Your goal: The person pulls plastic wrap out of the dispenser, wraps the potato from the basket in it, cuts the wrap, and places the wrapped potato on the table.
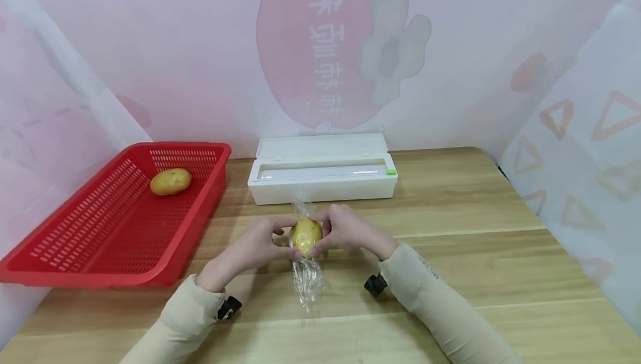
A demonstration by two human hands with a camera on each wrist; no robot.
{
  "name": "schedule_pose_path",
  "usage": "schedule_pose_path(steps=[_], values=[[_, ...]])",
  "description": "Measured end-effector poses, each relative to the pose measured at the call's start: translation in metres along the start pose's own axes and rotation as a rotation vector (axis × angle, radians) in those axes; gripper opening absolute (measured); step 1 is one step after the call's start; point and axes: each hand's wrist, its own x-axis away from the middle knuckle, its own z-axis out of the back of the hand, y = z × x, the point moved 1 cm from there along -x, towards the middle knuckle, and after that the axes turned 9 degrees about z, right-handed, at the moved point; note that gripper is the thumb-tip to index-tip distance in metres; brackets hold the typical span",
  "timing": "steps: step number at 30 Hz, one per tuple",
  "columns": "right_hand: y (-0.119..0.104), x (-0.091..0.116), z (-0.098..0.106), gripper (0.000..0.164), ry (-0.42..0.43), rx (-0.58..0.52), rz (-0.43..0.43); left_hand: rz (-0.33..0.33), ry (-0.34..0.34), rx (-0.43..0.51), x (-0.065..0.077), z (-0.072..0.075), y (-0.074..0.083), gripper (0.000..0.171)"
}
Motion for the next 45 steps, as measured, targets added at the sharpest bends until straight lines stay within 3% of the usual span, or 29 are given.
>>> schedule_pose_path(steps=[33, 45], values=[[0.0017, 0.0, -0.0003, 0.078, 0.045, -0.023, -0.028, 0.046, 0.01, 0.036, -0.0022, 0.0035, -0.001, 0.053], [0.001, 0.0012, 0.0003, 0.078, 0.035, -0.03, -0.052, 0.073, 0.0, 0.005, -0.0039, 0.002, -0.0012, 0.058]])
